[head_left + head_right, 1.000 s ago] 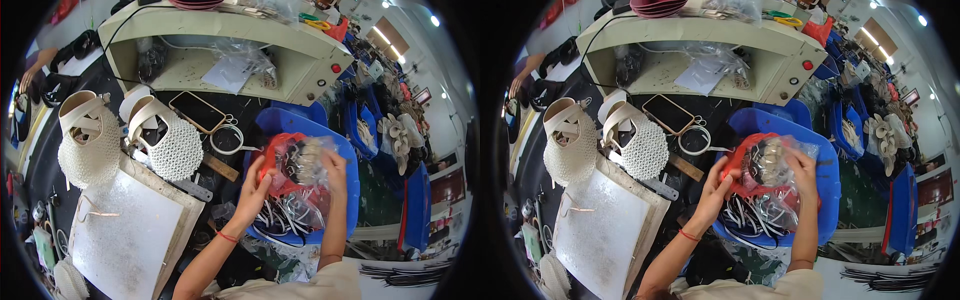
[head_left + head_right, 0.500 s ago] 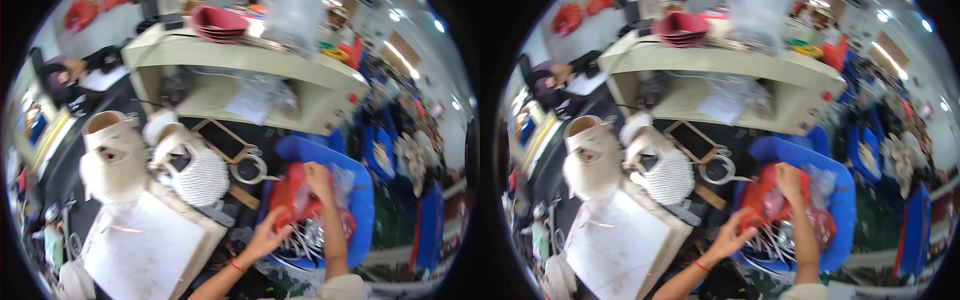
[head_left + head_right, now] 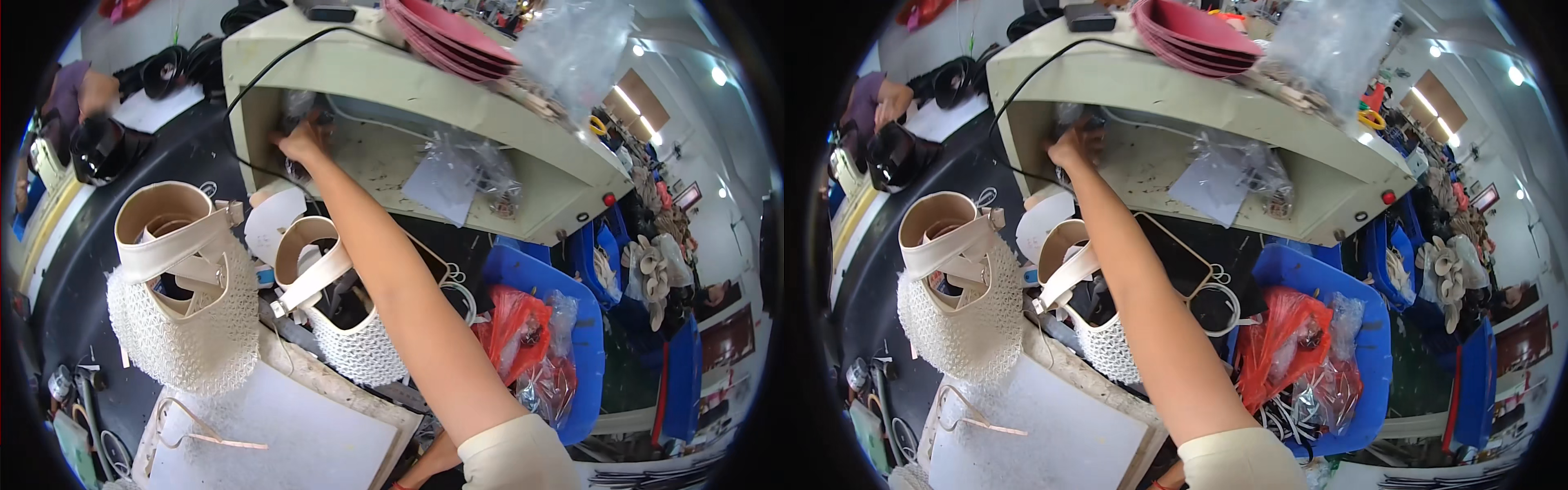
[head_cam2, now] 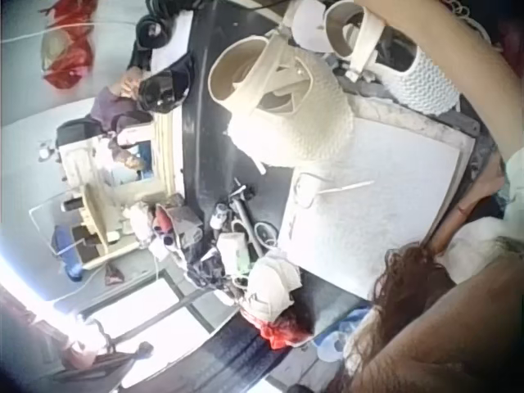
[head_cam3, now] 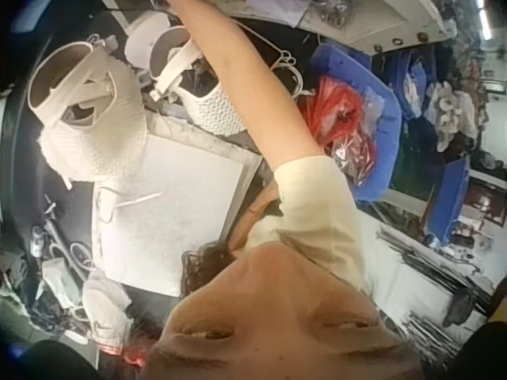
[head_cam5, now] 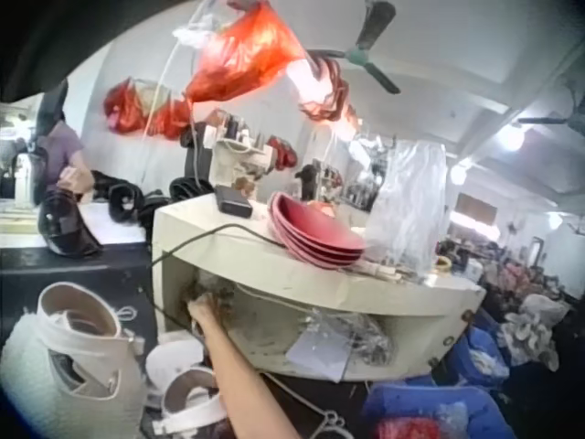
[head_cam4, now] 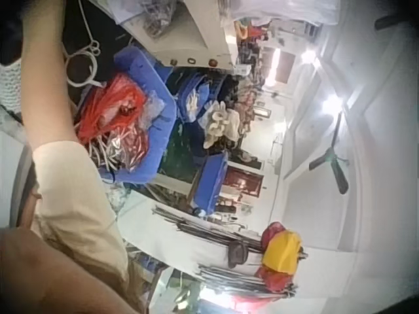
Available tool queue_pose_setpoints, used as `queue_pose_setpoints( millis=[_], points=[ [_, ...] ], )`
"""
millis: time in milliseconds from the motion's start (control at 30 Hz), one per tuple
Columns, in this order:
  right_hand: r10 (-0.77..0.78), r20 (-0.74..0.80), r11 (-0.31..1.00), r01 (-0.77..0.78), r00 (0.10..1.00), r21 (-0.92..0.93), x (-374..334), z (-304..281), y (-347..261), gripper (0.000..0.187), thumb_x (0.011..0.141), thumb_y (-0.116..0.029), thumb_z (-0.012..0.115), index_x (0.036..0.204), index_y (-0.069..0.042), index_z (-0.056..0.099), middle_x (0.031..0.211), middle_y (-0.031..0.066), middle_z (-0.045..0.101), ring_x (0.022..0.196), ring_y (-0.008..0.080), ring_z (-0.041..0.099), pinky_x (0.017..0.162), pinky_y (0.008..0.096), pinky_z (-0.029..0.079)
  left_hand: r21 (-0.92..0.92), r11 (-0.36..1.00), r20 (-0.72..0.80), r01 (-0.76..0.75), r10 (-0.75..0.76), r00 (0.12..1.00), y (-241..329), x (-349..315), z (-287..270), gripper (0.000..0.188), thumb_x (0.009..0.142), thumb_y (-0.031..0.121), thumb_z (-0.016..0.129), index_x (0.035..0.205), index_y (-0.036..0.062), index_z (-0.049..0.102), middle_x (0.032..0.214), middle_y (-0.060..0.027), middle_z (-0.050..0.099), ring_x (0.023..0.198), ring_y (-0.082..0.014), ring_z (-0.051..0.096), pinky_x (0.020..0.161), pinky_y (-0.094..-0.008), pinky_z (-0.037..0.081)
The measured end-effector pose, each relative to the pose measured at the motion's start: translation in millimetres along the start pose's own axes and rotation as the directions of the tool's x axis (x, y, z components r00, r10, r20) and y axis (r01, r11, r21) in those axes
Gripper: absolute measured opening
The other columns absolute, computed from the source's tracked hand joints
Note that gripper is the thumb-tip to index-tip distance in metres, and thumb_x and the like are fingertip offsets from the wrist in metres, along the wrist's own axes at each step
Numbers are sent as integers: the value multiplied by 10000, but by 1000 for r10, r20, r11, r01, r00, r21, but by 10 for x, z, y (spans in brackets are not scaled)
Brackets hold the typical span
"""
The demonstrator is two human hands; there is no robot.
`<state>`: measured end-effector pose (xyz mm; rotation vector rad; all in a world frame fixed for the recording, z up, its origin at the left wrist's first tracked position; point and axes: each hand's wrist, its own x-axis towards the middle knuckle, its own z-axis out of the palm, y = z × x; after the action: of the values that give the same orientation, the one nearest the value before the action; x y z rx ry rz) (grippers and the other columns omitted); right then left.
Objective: The person assembles white woven sandals by attaching straps and buckles to the shoe uppers. They handle the shoes one at a time, picking up components from a blue bin and the workbench, and fastening them by hand. The person also organizes materials by placing items into plastic bags and moving them around the workspace.
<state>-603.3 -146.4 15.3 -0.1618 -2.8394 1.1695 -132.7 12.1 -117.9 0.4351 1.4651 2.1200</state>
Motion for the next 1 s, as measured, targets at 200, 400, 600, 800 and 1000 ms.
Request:
queue_pose_setpoints(
  millis=[200, 400, 600, 800, 1000],
  points=[
    [-75, -108, 978, 94, 991, 185, 256, -328, 326, 691, 666, -58, 661, 1297, -32, 378, 1171, 208, 548, 1077, 301, 549, 893, 338, 455, -210, 977, -40, 14, -23, 999, 224, 9, -12, 509, 803, 220, 663, 1203, -34, 479, 1071, -163, 596, 1020, -222, 573, 848, -346, 461],
    [-353, -42, 719, 300, 935, 627, -677, -1497, 996, 501, 684, 12, 646, 1166, 32, 515, 908, 138, 608, 771, 166, 584, 674, 275, 477, 312, 940, -172, 138, -87, 981, 226, 137, 91, 450, 827, 314, 618, 1156, 23, 522, 804, -170, 628, 766, -304, 643, 696, -359, 488],
    [-225, 94, 734, 106, 970, 670, -2482, -3171, 2065, 403, 792, -59, 599, 1181, 5, 515, 966, 103, 632, 855, 135, 593, 759, 255, 454, 255, 948, -300, 191, -110, 947, 227, 439, 257, 290, 879, 270, 554, 1020, 20, 599, 658, -102, 610, 591, -128, 594, 541, -277, 443],
    [118, -147, 842, -20, 982, 539, -3776, -4230, 3047, 415, 778, -44, 598, 1179, 36, 527, 1010, 112, 641, 863, 144, 609, 760, 243, 459, -339, 938, -288, -70, -32, 957, 863, 975, 480, 350, 954, 208, 464, 1262, 42, 477, 778, 44, 468, 680, -40, 428, 619, -184, 363],
    [320, -20, 629, -197, 947, 752, -3815, -3846, 3771, 385, 776, -55, 602, 1148, 33, 557, 991, 83, 643, 847, 141, 607, 745, 248, 468, 45, 995, -71, -92, 95, 993, 827, 1219, 750, 409, 946, 176, 479, 1329, 47, 419, 909, 23, 523, 733, -40, 458, 646, -197, 408]
  ],
)
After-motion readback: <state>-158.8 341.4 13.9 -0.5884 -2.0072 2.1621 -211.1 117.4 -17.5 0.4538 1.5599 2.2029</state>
